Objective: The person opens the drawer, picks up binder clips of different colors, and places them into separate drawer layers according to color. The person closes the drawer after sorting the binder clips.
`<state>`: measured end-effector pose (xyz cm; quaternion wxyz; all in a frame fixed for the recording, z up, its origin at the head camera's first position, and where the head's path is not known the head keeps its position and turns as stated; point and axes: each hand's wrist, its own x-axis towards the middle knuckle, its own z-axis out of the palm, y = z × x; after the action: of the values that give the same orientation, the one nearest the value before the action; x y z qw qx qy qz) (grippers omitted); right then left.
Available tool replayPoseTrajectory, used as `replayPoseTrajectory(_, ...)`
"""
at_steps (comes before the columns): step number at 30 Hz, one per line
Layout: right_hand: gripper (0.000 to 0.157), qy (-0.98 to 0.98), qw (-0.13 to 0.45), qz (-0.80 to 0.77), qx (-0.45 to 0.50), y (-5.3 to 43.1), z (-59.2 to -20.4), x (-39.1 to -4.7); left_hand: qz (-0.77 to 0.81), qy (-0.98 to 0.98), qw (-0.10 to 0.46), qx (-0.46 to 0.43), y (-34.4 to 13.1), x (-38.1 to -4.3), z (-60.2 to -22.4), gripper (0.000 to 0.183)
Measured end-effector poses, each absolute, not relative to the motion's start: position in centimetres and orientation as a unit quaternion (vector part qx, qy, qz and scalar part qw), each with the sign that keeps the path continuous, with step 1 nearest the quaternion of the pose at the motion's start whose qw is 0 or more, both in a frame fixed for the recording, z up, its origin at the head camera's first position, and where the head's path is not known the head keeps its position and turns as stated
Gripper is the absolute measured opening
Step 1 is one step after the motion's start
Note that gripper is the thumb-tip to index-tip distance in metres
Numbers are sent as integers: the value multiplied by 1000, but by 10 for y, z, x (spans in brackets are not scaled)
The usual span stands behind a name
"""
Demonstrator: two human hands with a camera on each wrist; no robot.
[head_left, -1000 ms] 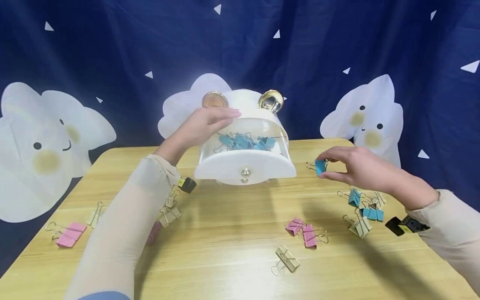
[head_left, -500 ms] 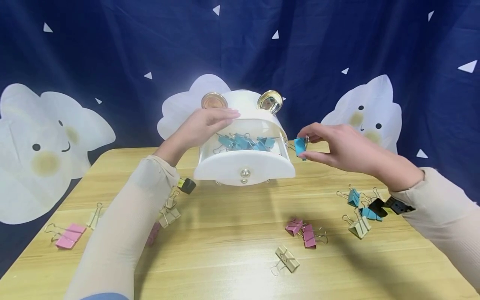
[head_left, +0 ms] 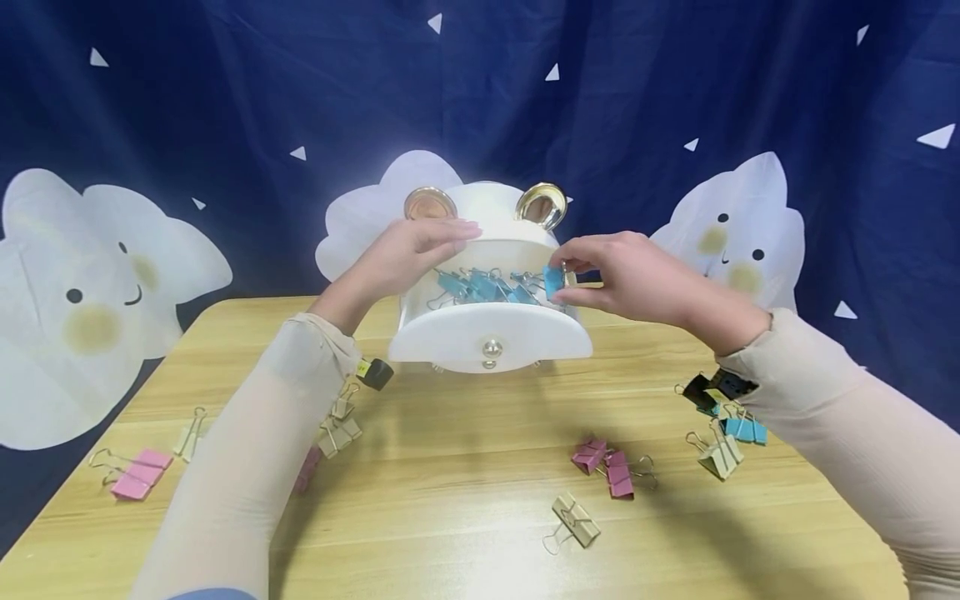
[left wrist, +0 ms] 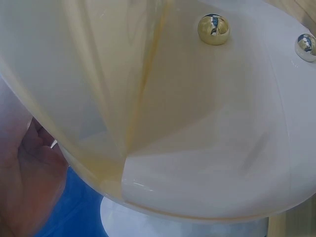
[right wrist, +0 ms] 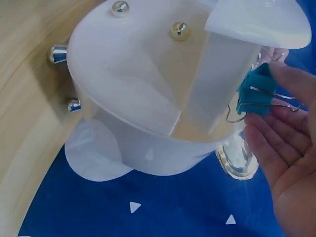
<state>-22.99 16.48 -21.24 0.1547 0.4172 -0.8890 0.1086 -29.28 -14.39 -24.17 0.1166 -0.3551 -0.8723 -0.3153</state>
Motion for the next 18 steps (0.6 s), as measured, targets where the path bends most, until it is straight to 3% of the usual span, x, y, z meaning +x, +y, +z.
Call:
replayPoseTrajectory(9, 36, -886, 169, 68, 427, 147, -222, -249, -310, -873, 121, -356, -143, -294, -242, 34)
replayPoseTrajectory(18, 36, -829, 257, 53, 493, 140, -232, -257, -318, -871, 117, -355, -144, -293, -242, 34)
